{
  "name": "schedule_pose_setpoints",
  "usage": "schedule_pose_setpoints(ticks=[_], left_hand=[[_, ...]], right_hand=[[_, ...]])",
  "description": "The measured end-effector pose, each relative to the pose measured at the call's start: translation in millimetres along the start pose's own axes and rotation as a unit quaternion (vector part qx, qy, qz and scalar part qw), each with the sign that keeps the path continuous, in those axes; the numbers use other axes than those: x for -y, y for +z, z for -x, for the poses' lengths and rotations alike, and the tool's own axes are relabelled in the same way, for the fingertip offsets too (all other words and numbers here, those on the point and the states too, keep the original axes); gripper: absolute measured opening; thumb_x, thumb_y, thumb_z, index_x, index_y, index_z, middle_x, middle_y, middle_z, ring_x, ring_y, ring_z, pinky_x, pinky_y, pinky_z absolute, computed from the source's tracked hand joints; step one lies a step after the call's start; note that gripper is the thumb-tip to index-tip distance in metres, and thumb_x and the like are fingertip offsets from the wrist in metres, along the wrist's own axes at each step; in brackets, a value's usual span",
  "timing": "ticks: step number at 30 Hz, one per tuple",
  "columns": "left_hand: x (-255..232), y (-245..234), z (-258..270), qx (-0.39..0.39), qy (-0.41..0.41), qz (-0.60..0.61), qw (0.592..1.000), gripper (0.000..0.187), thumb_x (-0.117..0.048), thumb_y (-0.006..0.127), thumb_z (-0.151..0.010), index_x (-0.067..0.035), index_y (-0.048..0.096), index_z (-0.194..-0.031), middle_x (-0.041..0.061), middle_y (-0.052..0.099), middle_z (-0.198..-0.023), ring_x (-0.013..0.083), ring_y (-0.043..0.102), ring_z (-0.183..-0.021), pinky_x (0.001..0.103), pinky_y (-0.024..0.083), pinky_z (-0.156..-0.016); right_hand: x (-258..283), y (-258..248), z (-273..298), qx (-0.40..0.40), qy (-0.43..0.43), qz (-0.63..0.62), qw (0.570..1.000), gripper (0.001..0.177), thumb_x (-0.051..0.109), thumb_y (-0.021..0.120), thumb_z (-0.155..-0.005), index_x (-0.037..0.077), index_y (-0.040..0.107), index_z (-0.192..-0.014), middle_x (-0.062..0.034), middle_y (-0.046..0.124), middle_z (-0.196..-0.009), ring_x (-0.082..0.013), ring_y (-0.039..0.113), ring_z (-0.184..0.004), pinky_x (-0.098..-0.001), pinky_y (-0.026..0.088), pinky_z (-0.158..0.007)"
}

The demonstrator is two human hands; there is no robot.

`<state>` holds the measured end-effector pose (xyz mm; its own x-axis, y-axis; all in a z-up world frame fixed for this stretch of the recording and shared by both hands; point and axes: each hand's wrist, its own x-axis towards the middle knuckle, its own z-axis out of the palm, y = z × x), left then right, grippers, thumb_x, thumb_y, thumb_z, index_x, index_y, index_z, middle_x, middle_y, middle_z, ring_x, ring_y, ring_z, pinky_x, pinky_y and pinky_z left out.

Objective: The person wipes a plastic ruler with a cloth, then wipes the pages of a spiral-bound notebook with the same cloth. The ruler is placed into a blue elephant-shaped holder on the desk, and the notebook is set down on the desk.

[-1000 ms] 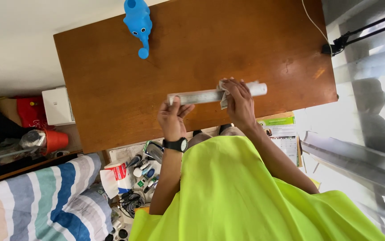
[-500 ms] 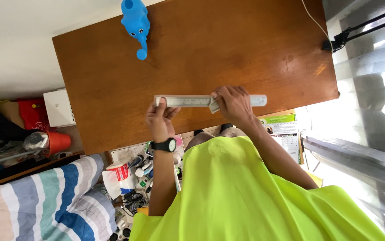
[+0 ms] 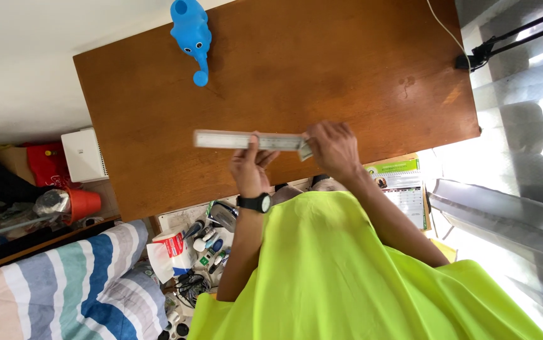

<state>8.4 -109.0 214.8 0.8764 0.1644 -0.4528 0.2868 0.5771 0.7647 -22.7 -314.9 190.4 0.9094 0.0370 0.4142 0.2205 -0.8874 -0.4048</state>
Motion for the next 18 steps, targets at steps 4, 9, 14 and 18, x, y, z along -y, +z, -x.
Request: schedule_pose_setpoints(ticks=[4, 9, 14, 18], left_hand=[[-12.4, -7.5, -8.3, -0.01, 0.019, 0.02, 1.0, 0.018, -0.014, 0.082, -0.09, 0.001, 0.075, -0.098, 0.019, 0.078, -0.09, 0.034, 0.077, -0.071, 0.052, 0.068, -0.067], [-9.9, 3.4, -2.3, -0.012, 0.008, 0.055, 0.998, 0.017, -0.012, 0.082, -0.09, 0.001, 0.076, -0.099, 0.015, 0.078, -0.084, 0.0351, 0.077, -0.072, 0.055, 0.068, -0.07], [-21.9, 24.1, 8.9, 0.012, -0.022, 0.071, 0.997, 0.014, -0.01, 0.08, -0.091, 0.002, 0.074, -0.096, 0.015, 0.077, -0.08, 0.0371, 0.077, -0.074, 0.057, 0.067, -0.075], [-17.0, -0.9, -11.8, 0.024, -0.024, 0.089, 0.995, 0.017, -0.01, 0.079, -0.092, 0.004, 0.076, -0.102, 0.019, 0.078, -0.086, 0.0385, 0.077, -0.075, 0.057, 0.068, -0.076]], right_hand=[[-13.7, -32.9, -10.5, -0.038, 0.011, 0.078, 0.996, 0.008, 0.016, 0.065, -0.098, 0.012, 0.063, -0.091, -0.0087, 0.058, -0.07, -0.0342, 0.067, -0.068, -0.047, 0.051, -0.068], [42.8, -90.0, -50.4, -0.226, 0.019, 0.049, 0.973, 0.018, 0.008, 0.049, -0.101, 0.007, 0.06, -0.086, -0.013, 0.056, -0.083, -0.037, 0.057, -0.075, -0.0441, 0.042, -0.07], [47.9, -31.6, -25.1, -0.115, -0.066, -0.041, 0.99, 0.018, 0.015, 0.067, -0.094, 0.016, 0.069, -0.112, -0.0093, 0.07, -0.125, -0.0302, 0.065, -0.119, -0.048, 0.039, -0.099], [0.2, -8.4, -2.6, -0.088, 0.006, -0.007, 0.996, 0.029, 0.032, 0.052, -0.109, 0.014, 0.07, -0.124, -0.008, 0.066, -0.106, -0.0277, 0.063, -0.101, -0.0431, 0.042, -0.1]])
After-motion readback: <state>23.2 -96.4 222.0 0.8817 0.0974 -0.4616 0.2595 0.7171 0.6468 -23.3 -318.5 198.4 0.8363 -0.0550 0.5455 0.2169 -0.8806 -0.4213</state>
